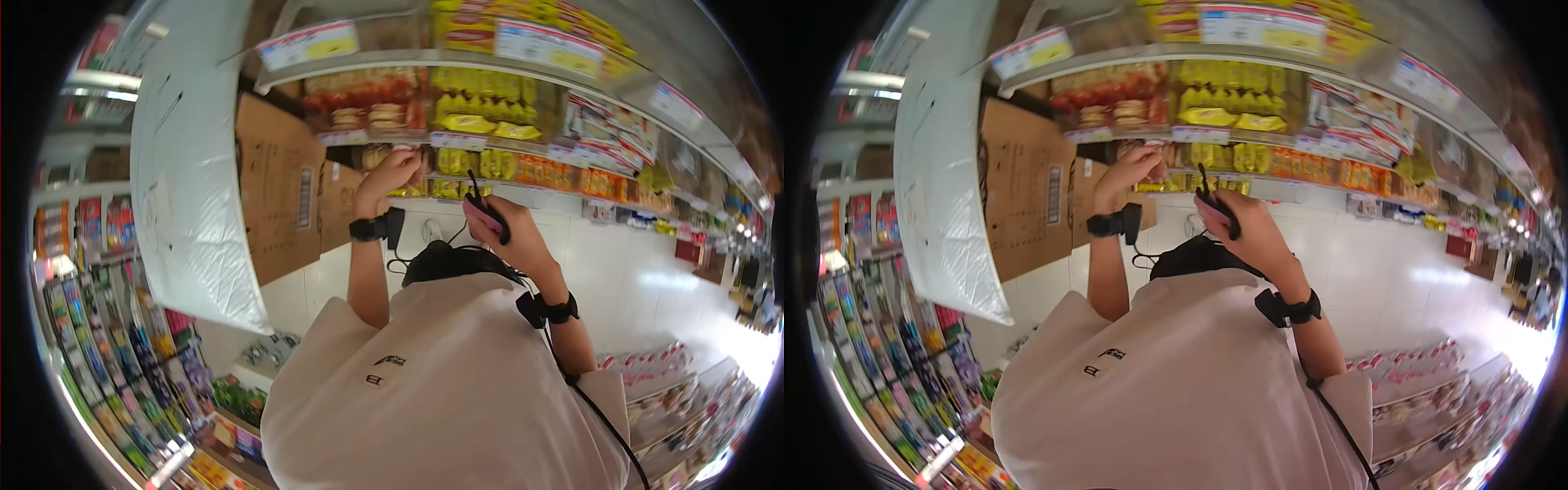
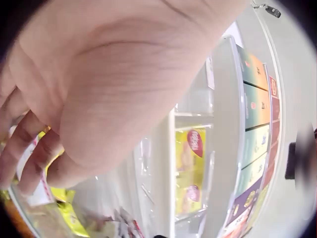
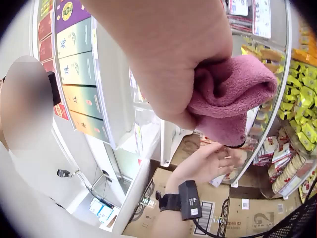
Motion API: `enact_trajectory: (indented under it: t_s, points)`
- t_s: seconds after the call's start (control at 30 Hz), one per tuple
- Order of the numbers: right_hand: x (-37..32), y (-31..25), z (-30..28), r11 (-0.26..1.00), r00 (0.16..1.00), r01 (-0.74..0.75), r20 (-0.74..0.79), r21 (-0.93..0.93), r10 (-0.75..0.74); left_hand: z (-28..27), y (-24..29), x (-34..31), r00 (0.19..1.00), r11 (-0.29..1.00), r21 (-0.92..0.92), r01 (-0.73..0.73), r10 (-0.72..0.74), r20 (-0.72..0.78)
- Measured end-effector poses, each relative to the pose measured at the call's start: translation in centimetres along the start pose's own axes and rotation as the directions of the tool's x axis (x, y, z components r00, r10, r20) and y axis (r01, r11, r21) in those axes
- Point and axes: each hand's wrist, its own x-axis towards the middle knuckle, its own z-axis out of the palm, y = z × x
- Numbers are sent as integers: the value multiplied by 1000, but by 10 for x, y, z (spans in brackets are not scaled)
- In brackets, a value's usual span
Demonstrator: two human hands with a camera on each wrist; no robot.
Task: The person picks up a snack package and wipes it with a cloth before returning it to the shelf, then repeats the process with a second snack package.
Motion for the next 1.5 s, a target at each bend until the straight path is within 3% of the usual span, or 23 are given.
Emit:
enact_trajectory:
  t_s: [0.07,0.2,0.3,0.37,0.43,0.47,0.57,0.67,0.77,0.8,0.9,1.03,1.1,1.17,1.2,1.23,1.3,1.37,1.4,1.43,1.47,1.5]
  points:
    - [7,-6,12,1000,999,19,27,-6,-19,-17,-39,16,996,997,-30,77,-79,-51]
    - [15,-16,30,1000,998,-9,59,-24,10,-27,-63,24,956,973,-179,145,-185,-229]
    - [16,-18,40,998,998,-19,54,-65,22,-32,-120,65,936,935,-337,-108,-18,-351]
    - [14,-22,44,998,997,-60,52,-31,62,-36,-177,107,850,936,-290,-199,18,-527]
    - [11,-23,48,995,995,-96,31,3,96,-21,-176,127,601,998,-44,-38,-13,-799]
    - [9,-21,49,994,994,-111,10,21,111,-26,-178,134,654,992,-114,-46,-56,-754]
    - [3,-20,47,986,986,-167,-30,-13,167,-20,-153,133,560,983,12,-181,113,-820]
    - [-5,-17,46,974,973,-223,-67,-34,221,-15,-156,151,557,956,31,-291,196,-807]
    - [-11,-17,44,970,964,-243,-113,-5,241,-7,-173,173,581,989,23,-144,104,-807]
    - [-13,-17,44,970,962,-245,-123,9,244,-8,-165,165,636,998,-8,-67,36,-770]
    - [-15,-16,39,975,965,-223,-143,-1,221,-7,-163,161,626,984,66,-163,155,-764]
    - [-15,-12,33,977,969,-215,-123,0,213,-20,-156,150,909,981,177,76,5,-416]
    - [-15,-12,29,980,974,-199,-114,-7,197,-12,-106,107,980,974,211,83,-41,-194]
    - [-17,-11,24,983,976,-185,-115,11,185,-5,-73,70,996,950,308,48,-67,50]
    - [-18,-10,20,984,976,-179,-122,17,180,0,-55,45,985,979,202,8,-43,170]
    - [-18,-6,18,988,977,-154,-148,21,155,6,-31,17,957,996,91,-21,-6,290]
    - [-22,2,13,993,973,-112,-199,21,114,14,46,-44,911,988,-72,-136,153,384]
    - [-22,-3,4,991,972,-131,-197,16,132,18,102,-97,898,937,-108,-332,349,269]
    - [-22,-2,2,991,971,-132,-201,15,132,18,122,-123,842,855,-126,-503,518,152]
    - [-23,-3,-1,991,970,-130,-204,13,130,19,137,-145,747,744,-124,-657,664,26]
    - [-22,-6,-4,992,971,-124,-205,2,122,31,143,-161,572,540,-190,-820,760,-308]
    - [-22,-7,-7,993,974,-122,-190,1,120,44,150,-177,309,321,-90,-943,741,-596]
